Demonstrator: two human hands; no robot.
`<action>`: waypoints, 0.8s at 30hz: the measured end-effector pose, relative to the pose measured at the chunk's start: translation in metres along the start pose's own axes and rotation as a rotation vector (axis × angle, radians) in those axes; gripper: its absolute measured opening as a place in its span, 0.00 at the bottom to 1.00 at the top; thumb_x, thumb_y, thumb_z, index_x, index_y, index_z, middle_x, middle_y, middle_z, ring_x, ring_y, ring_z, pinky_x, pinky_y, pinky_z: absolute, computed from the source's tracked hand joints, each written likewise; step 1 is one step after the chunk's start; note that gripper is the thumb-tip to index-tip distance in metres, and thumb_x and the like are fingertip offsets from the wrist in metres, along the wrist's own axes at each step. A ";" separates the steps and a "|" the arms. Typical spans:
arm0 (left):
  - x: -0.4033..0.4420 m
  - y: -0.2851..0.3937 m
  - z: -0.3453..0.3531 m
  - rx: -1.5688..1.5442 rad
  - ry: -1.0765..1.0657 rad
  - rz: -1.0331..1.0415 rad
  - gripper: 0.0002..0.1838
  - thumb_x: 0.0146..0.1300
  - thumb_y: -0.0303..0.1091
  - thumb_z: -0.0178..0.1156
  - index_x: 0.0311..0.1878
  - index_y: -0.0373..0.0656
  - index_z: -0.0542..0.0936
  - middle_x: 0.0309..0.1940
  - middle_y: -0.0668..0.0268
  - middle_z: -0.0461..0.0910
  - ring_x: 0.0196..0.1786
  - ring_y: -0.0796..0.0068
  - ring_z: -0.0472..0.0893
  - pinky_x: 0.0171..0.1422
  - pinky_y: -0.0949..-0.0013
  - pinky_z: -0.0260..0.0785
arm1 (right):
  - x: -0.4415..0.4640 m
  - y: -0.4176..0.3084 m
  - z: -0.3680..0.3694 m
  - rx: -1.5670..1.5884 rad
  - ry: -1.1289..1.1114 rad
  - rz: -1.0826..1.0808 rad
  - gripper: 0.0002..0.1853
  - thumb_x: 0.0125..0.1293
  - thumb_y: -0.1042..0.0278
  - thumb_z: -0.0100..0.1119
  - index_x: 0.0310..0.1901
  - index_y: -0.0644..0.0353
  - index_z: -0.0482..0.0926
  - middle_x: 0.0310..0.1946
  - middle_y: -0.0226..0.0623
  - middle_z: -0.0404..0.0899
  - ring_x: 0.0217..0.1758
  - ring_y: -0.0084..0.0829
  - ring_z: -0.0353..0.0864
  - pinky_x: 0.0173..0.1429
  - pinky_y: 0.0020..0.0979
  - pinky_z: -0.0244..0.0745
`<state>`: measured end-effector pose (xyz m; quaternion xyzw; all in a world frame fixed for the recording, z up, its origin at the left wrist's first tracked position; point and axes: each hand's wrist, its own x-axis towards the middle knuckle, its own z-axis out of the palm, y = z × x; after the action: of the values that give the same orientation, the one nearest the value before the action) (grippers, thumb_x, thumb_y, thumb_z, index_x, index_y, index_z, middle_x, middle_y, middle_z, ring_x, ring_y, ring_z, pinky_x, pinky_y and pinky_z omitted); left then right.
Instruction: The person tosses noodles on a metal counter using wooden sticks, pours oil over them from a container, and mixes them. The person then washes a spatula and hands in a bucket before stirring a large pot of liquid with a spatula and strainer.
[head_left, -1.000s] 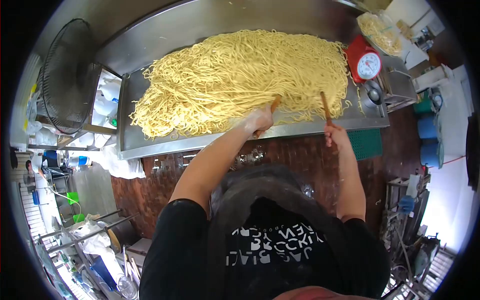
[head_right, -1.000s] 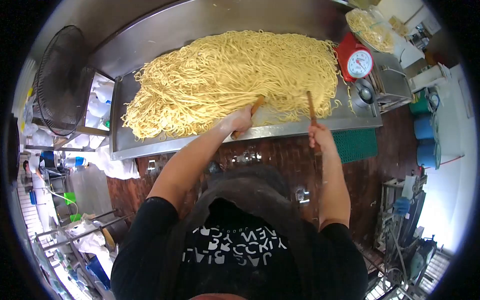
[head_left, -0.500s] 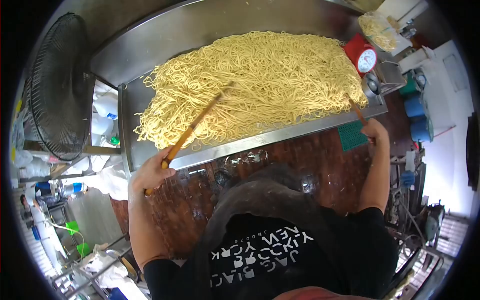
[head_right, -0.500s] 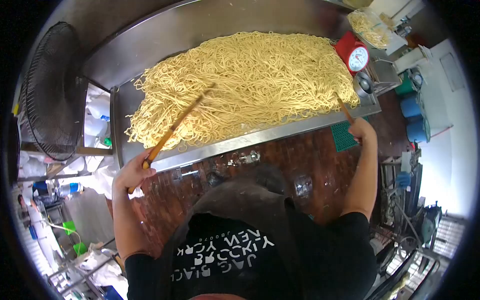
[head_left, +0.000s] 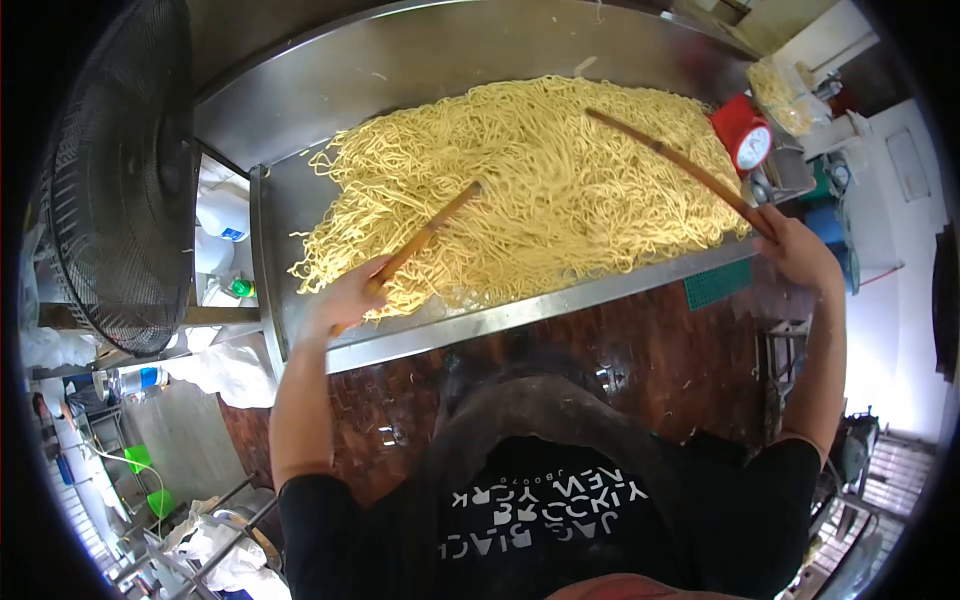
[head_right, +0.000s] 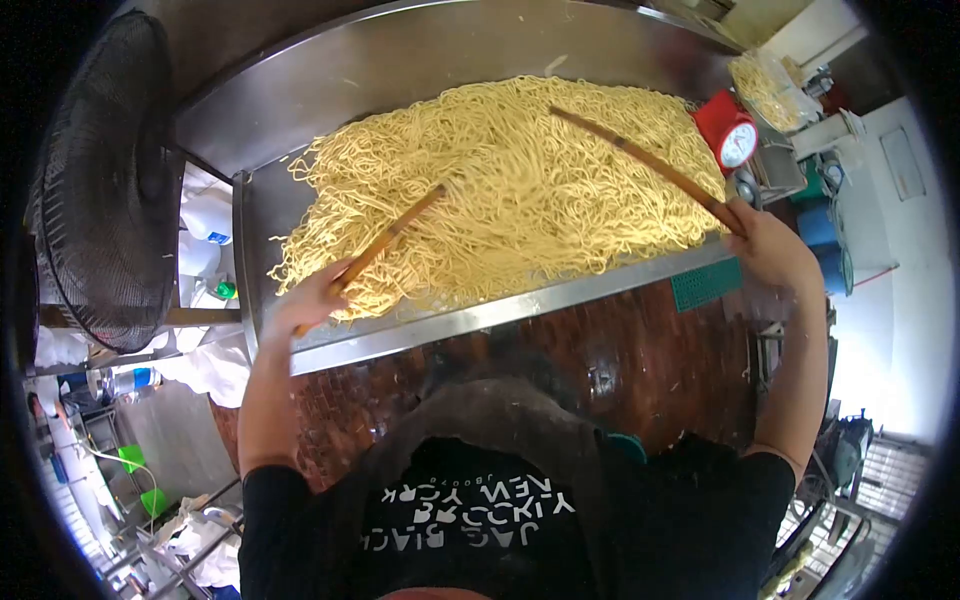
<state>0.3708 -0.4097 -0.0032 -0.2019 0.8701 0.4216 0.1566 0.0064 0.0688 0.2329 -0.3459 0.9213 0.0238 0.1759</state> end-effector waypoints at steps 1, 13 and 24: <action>-0.020 -0.010 -0.017 0.030 0.029 -0.008 0.38 0.58 0.31 0.62 0.75 0.47 0.64 0.44 0.50 0.84 0.33 0.56 0.85 0.42 0.54 0.75 | 0.024 0.007 0.006 -0.087 -0.038 -0.023 0.16 0.63 0.69 0.60 0.51 0.62 0.70 0.39 0.57 0.79 0.49 0.57 0.79 0.47 0.50 0.71; 0.151 0.042 0.078 -0.524 0.201 -0.128 0.38 0.64 0.30 0.61 0.76 0.43 0.58 0.26 0.63 0.75 0.19 0.75 0.73 0.23 0.68 0.67 | 0.316 -0.139 0.195 0.467 -0.334 -0.345 0.18 0.69 0.67 0.53 0.56 0.66 0.72 0.43 0.54 0.80 0.45 0.46 0.81 0.51 0.42 0.75; 0.098 0.094 0.073 -0.983 0.333 -0.115 0.37 0.62 0.27 0.62 0.74 0.43 0.60 0.23 0.69 0.72 0.15 0.79 0.69 0.17 0.72 0.61 | 0.219 -0.204 0.159 0.807 -0.357 -0.165 0.16 0.66 0.65 0.59 0.50 0.65 0.70 0.35 0.46 0.77 0.37 0.41 0.80 0.43 0.41 0.75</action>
<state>0.2473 -0.3202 -0.0267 -0.3633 0.5700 0.7332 -0.0742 0.0343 -0.1978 0.0251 -0.3126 0.7813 -0.2923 0.4543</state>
